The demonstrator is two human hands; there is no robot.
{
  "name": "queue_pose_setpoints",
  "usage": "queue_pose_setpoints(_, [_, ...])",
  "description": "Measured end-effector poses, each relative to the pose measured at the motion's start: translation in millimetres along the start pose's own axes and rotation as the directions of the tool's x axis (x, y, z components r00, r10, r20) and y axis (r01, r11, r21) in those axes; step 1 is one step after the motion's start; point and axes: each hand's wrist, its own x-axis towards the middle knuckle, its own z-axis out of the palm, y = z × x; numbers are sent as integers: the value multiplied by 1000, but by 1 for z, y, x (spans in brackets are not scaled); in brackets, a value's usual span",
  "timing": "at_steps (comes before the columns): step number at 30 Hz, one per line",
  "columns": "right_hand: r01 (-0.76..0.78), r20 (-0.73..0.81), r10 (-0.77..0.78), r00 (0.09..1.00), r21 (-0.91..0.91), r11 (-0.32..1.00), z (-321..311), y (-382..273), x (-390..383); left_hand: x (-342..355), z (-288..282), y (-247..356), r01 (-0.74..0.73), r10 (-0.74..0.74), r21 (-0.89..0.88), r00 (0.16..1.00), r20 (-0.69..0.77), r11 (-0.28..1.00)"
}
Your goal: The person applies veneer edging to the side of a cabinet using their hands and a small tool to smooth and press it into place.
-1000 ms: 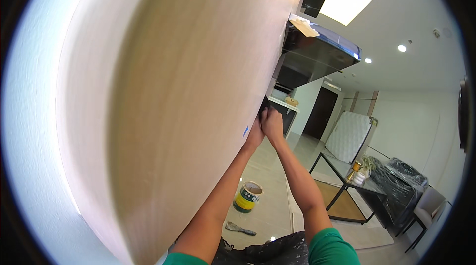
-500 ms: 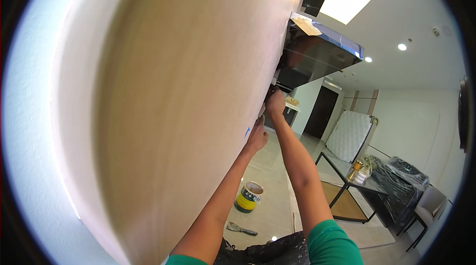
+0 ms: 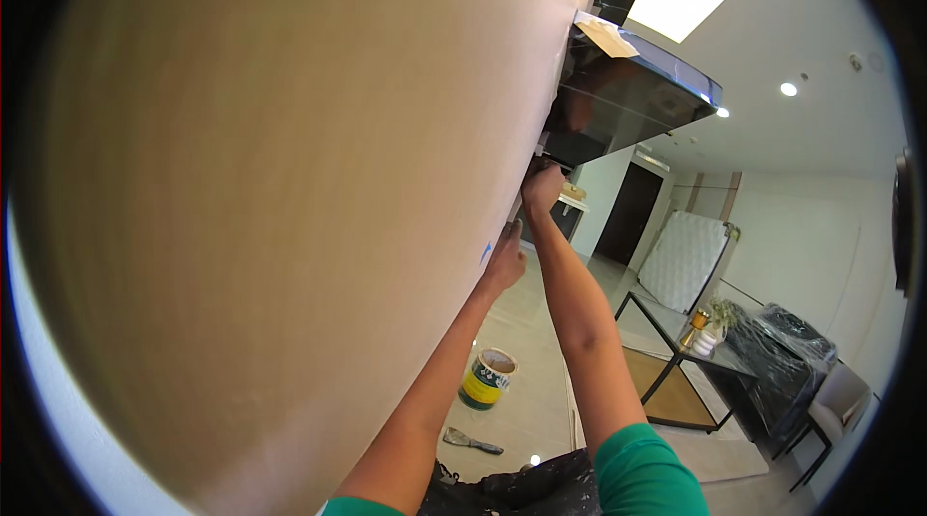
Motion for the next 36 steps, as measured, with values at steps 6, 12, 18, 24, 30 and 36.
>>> queue_pose_setpoints(6, [5,3,-5,1000,4,1000,7,-6,9,0,-3,-5,-31,31,8,999,-20,999])
queue_pose_setpoints(12, [-47,9,48,999,-107,993,20,-6,16,0,-14,5,-80,77,-41,995,-62,996])
queue_pose_setpoints(18, [-70,51,77,996,-132,989,21,-8,7,-2,-11,7,-78,73,-97,996,-54,992])
queue_pose_setpoints(24, [164,-161,-157,974,32,986,10,0,-28,-7,4,-11,-67,63,40,992,108,997])
queue_pose_setpoints(30, [189,-122,-175,977,114,975,-11,6,-27,-12,1,-8,-42,35,52,990,136,998])
queue_pose_setpoints(36, [72,-27,-70,997,81,994,-6,9,7,-10,1,-2,-53,43,45,980,196,998])
